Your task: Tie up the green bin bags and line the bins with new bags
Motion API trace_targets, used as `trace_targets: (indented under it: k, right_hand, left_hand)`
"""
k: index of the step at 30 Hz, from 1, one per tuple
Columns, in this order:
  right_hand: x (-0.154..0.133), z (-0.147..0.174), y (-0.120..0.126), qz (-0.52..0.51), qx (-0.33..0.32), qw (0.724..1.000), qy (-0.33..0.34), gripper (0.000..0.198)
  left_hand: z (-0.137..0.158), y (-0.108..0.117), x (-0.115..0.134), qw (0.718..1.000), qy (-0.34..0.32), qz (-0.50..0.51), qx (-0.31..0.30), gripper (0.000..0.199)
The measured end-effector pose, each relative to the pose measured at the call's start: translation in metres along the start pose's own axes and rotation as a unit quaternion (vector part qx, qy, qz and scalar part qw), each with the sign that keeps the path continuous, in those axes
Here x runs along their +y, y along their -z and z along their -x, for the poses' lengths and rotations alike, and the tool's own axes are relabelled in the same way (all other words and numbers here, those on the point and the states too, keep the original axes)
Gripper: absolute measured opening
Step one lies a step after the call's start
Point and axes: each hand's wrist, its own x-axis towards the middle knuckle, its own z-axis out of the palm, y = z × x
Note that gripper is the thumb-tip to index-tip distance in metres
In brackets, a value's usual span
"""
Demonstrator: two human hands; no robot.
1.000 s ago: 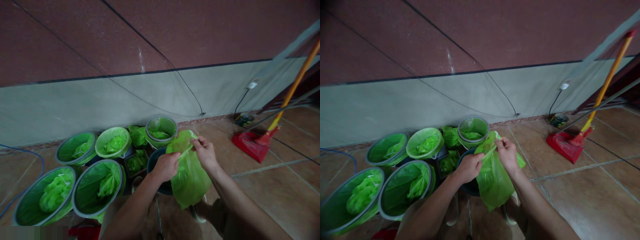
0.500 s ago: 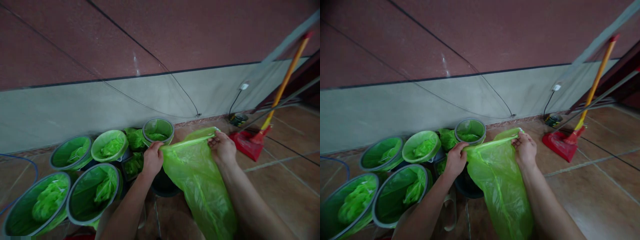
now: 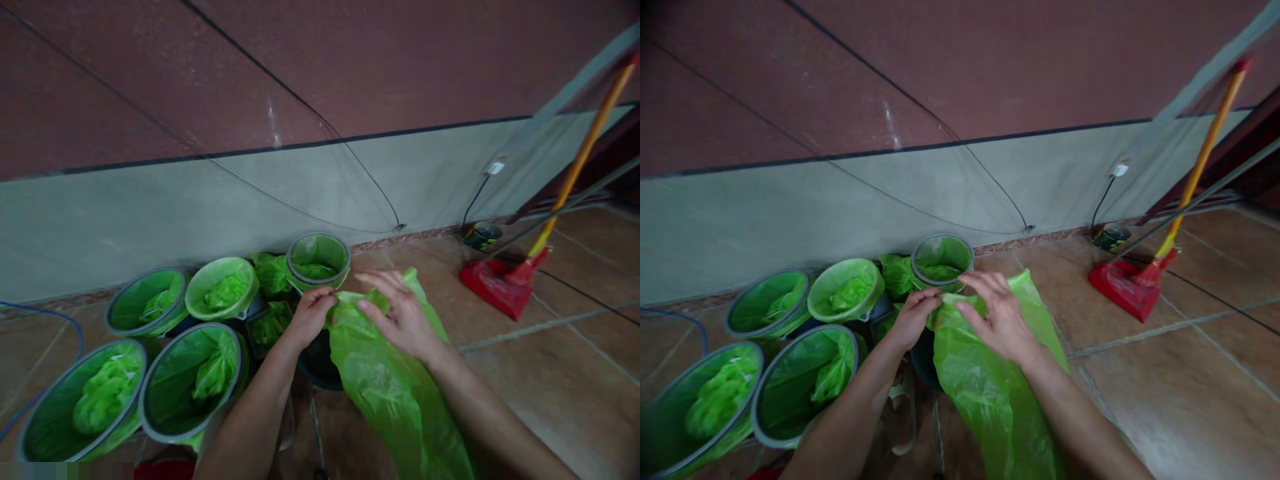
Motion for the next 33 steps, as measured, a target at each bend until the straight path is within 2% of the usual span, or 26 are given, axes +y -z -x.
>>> trace_targets:
  k: [2,5,8,10,14,17,20,22,24,26,28,30,33]
  right_hand:
    - [0.000,0.002,-0.007,-0.019,-0.062,0.998,-0.001,0.022]
    - [0.010,0.006,-0.009,-0.085,-0.045,0.993,-0.061,0.022]
    - [0.015,0.008,-0.002,-0.180,0.003,0.976,-0.127,0.019]
    - [0.016,0.007,0.004,-0.225,0.030,0.960,-0.162,0.017]
    - [0.019,0.003,0.024,-0.266,0.116,0.933,-0.214,0.016]
    - [0.026,0.001,0.051,-0.272,0.194,0.919,-0.208,0.016]
    - [0.027,-0.001,0.089,-0.257,0.232,0.919,-0.189,0.018]
    - [0.023,-0.002,0.118,-0.196,0.200,0.941,-0.191,0.025]
    - [0.018,-0.002,0.149,-0.123,0.133,0.961,-0.211,0.035]
    - [0.018,0.000,0.180,-0.087,0.083,0.963,-0.241,0.044]
    - [0.021,0.003,0.210,-0.074,0.081,0.960,-0.258,0.046]
    - [0.026,0.006,0.236,-0.048,0.090,0.965,-0.243,0.042]
    - [0.024,0.007,0.261,0.030,0.056,0.982,-0.177,0.047]
  left_hand:
    - [0.002,0.001,0.002,0.999,-0.010,-0.021,-0.037,0.017]
    - [0.002,0.004,0.001,0.985,-0.047,-0.155,-0.051,0.015]
    - [0.000,0.010,-0.004,0.933,-0.105,-0.344,-0.004,0.021]
    - [-0.003,0.017,-0.005,0.902,-0.126,-0.412,0.022,0.026]
    - [-0.010,0.036,-0.001,0.885,-0.135,-0.438,0.081,0.031]
    - [-0.014,0.051,0.002,0.879,-0.136,-0.437,0.132,0.031]
    - [-0.015,0.060,0.007,0.889,-0.151,-0.409,0.141,0.030]
    - [-0.014,0.065,0.013,0.902,-0.172,-0.376,0.122,0.028]
    - [-0.011,0.070,0.025,0.910,-0.200,-0.354,0.082,0.025]
    - [-0.005,0.077,0.041,0.903,-0.224,-0.365,0.028,0.025]
    - [0.004,0.083,0.060,0.881,-0.242,-0.406,-0.015,0.026]
    - [0.017,0.087,0.081,0.848,-0.261,-0.458,-0.053,0.027]
    - [0.039,0.084,0.114,0.783,-0.299,-0.530,-0.125,0.028]
